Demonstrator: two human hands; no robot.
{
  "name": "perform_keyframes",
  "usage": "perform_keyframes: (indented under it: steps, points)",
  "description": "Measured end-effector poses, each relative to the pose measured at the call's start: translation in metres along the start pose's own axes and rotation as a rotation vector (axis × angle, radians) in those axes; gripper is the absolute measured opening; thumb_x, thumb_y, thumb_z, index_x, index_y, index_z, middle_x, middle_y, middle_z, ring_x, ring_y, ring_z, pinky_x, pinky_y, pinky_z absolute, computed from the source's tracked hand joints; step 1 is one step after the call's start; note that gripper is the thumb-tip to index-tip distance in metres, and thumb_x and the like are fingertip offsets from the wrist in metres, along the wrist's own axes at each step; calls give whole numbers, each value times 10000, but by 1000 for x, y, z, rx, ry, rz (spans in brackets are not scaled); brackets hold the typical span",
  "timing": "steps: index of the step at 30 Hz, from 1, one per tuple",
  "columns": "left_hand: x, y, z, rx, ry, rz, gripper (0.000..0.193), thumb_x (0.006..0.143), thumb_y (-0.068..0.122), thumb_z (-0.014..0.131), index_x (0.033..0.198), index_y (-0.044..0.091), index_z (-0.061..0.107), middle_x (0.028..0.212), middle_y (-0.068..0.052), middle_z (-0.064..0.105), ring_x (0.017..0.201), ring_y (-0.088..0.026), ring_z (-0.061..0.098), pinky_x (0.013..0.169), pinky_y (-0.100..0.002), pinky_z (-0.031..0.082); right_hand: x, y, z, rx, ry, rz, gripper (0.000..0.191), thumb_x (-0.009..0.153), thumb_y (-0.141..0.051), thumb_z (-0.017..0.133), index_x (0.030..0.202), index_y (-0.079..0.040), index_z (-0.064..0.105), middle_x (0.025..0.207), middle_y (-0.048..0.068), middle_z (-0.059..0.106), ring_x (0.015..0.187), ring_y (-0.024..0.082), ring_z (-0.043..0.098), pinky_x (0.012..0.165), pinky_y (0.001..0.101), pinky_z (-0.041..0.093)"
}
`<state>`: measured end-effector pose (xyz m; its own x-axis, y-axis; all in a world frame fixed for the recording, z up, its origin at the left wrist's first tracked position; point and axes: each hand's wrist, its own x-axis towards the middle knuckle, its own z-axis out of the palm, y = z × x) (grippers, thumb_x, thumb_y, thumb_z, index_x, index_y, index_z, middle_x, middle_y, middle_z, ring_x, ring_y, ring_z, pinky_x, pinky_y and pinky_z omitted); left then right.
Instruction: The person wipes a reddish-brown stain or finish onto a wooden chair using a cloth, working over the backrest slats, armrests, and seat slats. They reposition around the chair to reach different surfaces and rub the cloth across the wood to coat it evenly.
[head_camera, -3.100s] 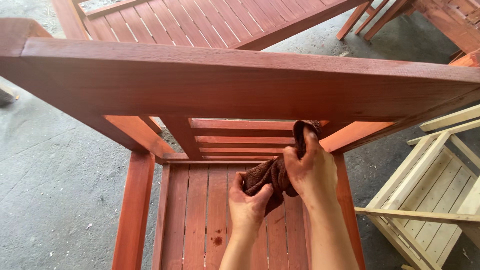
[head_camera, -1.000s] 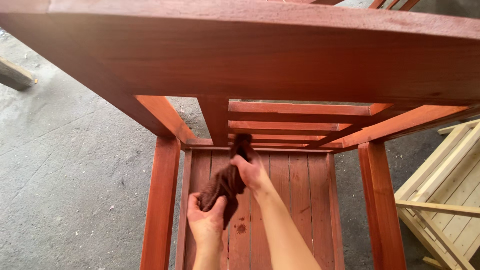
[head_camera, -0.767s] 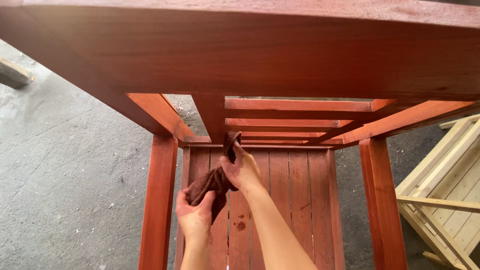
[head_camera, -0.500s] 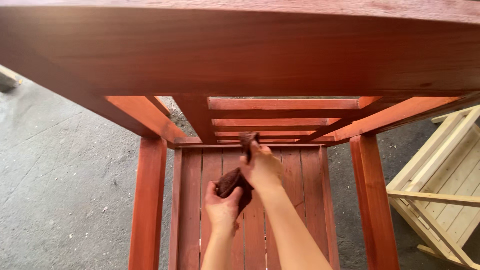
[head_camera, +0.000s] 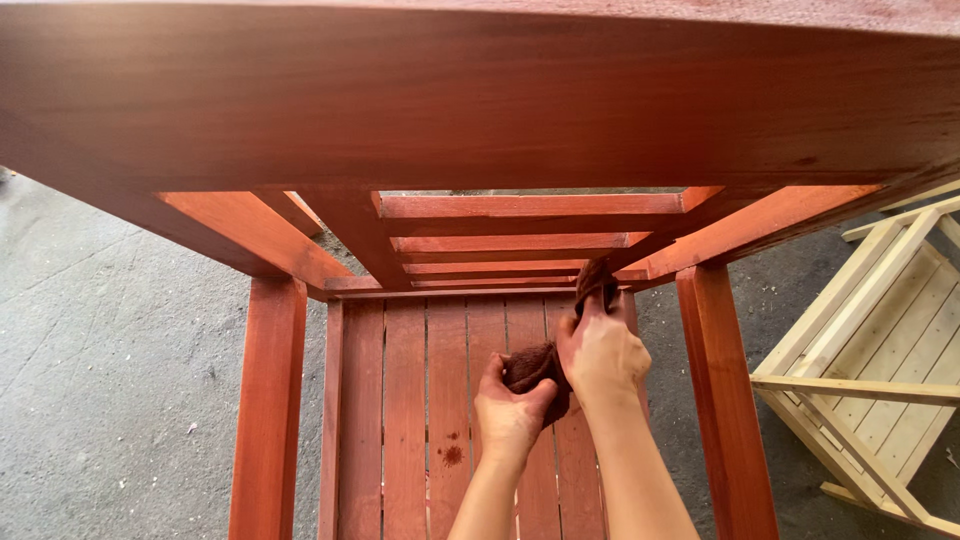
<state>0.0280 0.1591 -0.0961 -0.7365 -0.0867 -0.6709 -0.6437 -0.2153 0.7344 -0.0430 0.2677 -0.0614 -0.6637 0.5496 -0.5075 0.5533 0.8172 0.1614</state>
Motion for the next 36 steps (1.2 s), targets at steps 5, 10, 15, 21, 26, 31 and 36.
perform_keyframes:
  steps: [5,10,15,21,26,31,36]
  points:
    - [5,9,0,-51,31,153,443,683,116,761,1084,-23,634,938,-106,769,804,-176,718,744,-300,599,17,-8,-4,-10,63,-32,566,1044,-622,408,1196,-162,700,1040,152,739,989,326,743,798,457,600]
    - [-4,20,5,69,18,81,462,652,117,752,1081,0,628,932,-103,776,809,-162,745,748,-287,618,5,11,-4,-40,73,-41,525,1004,-596,403,1309,-201,564,960,142,708,882,318,761,673,421,636]
    - [-7,25,15,66,18,129,436,671,125,752,1067,-23,645,941,-117,803,839,-148,747,795,-283,600,14,1,-14,-136,-23,-31,625,1092,-631,367,1162,-117,717,964,121,764,890,254,776,717,394,612]
    - [6,10,8,163,46,-37,441,702,104,755,1111,5,624,980,-120,789,833,-164,757,798,-291,616,22,2,7,99,-30,-63,529,1037,-497,401,1505,-254,357,1010,176,714,865,321,775,713,441,663]
    - [-1,0,-10,-142,51,42,489,693,52,765,1138,12,566,961,-89,753,818,-159,746,781,-290,625,51,18,53,558,61,-170,513,976,-424,514,1414,-160,550,1099,226,750,998,378,741,887,477,594]
    - [-3,-2,-27,-67,103,-8,332,705,26,756,1004,19,613,892,-73,750,758,-145,707,714,-287,609,64,49,125,869,241,-371,585,920,-385,572,1393,-40,548,1312,239,627,1205,426,583,981,478,466]
    - [-2,-14,-37,13,58,10,308,685,19,752,942,45,585,849,-46,756,761,-109,696,708,-255,585,50,48,146,591,13,-242,494,950,-409,535,1302,-80,642,1210,233,731,1193,423,673,1025,468,527]
